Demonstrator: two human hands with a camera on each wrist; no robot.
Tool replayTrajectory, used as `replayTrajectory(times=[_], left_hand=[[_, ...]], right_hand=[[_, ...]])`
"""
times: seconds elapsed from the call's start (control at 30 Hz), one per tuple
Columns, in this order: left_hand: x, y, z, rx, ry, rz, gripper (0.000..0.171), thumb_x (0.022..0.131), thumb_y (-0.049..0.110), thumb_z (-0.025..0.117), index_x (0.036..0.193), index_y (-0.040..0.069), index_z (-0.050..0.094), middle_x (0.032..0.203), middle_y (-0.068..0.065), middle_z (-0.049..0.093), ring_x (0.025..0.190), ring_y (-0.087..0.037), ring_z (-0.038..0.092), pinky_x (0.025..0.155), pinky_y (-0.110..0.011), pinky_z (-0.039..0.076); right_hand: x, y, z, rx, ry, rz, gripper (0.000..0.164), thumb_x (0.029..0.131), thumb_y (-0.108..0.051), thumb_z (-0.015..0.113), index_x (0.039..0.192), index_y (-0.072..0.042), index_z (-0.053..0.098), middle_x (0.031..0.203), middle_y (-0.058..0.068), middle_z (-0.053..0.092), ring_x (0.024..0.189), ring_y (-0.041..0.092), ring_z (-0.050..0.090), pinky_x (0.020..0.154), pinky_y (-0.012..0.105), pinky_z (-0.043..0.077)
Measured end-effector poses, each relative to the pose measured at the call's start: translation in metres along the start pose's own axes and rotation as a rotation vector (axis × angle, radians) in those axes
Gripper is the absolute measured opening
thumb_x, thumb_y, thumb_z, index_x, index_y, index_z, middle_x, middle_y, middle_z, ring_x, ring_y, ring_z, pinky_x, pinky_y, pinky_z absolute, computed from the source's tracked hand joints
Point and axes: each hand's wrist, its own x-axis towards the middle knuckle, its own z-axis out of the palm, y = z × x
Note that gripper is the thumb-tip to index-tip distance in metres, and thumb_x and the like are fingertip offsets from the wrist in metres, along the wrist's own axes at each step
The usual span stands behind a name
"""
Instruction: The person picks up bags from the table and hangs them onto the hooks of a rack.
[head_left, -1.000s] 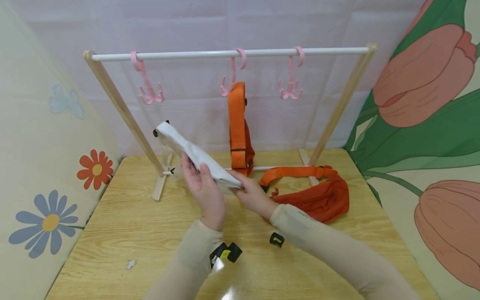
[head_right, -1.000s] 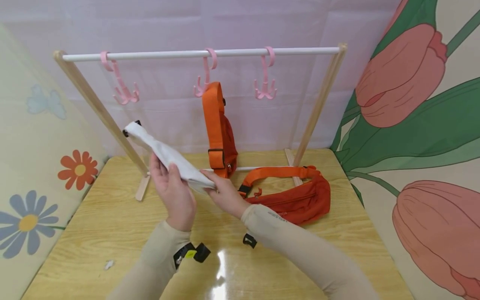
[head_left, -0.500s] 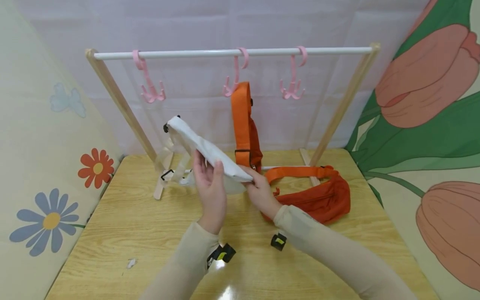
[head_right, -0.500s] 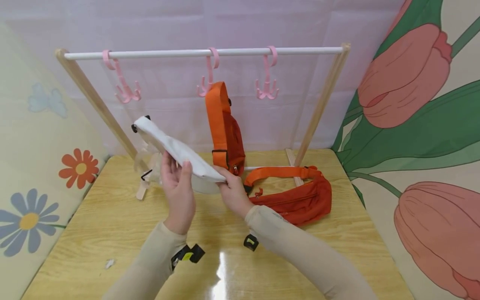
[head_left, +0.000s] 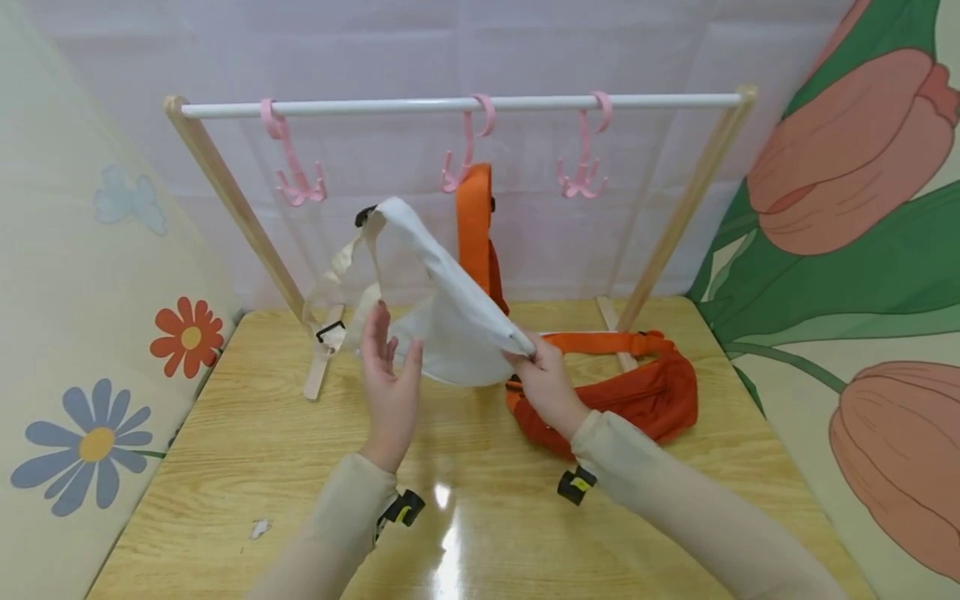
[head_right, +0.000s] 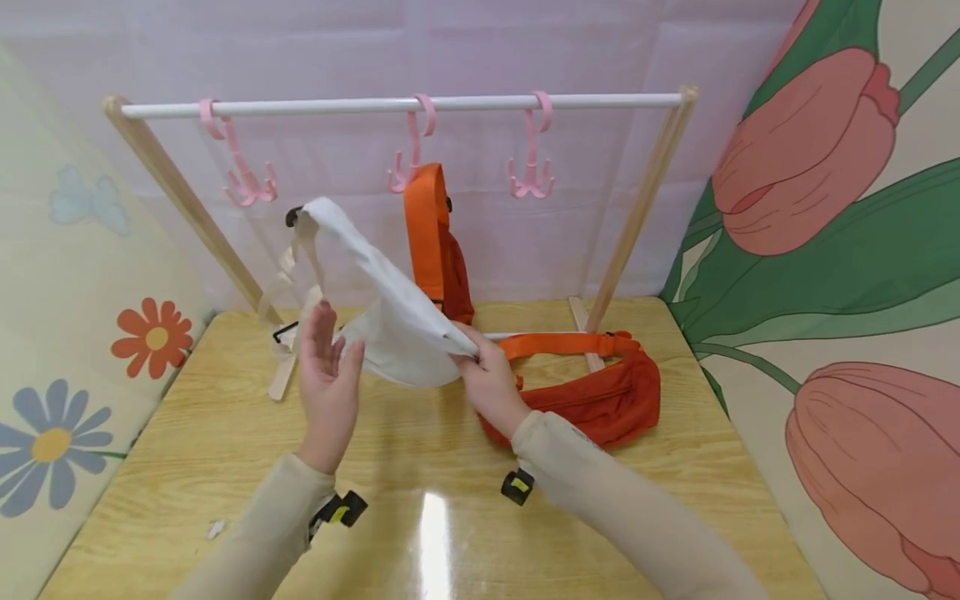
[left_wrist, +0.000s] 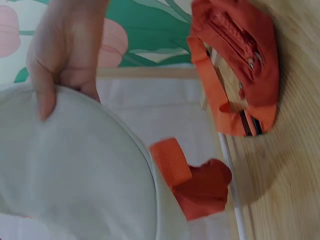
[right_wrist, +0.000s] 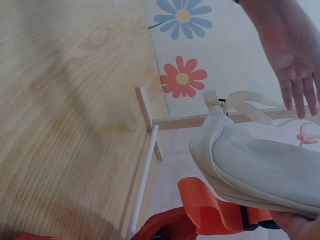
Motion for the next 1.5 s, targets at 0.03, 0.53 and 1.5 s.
replayTrajectory(times=[0.03, 0.53, 1.5], left_hand=[[0.001, 0.0, -0.002, 0.025, 0.015, 0.018, 0.062, 0.096, -0.007, 0.054, 0.152, -0.009, 0.026, 0.158, -0.025, 0.031, 0.148, -0.033, 0.03, 0.12, -0.048, 0.027], [0.01, -0.003, -0.016, 0.168, -0.009, 0.212, 0.045, 0.091, -0.013, 0.058, 0.135, -0.014, 0.046, 0.12, -0.026, 0.059, 0.112, -0.007, 0.054, 0.089, -0.022, 0.044], [0.079, 0.044, -0.019, 0.629, -0.361, 0.065, 0.104, 0.086, 0.057, 0.072, 0.159, 0.004, 0.02, 0.164, -0.016, 0.024, 0.156, -0.029, -0.003, 0.123, -0.058, 0.002]], right_hand=[[0.0, -0.001, -0.002, 0.004, -0.001, 0.001, 0.034, 0.098, 0.003, 0.056, 0.132, 0.008, 0.059, 0.129, 0.028, 0.063, 0.119, 0.041, 0.061, 0.103, 0.055, 0.048], [-0.004, -0.008, -0.017, -0.017, 0.046, 0.034, 0.027, 0.098, 0.004, 0.056, 0.123, 0.011, 0.06, 0.12, 0.029, 0.066, 0.101, 0.022, 0.066, 0.092, 0.034, 0.052], [-0.014, -0.019, -0.028, -0.019, 0.049, 0.024, 0.029, 0.097, 0.008, 0.054, 0.125, 0.014, 0.06, 0.126, 0.031, 0.062, 0.101, -0.005, 0.061, 0.09, 0.022, 0.05]])
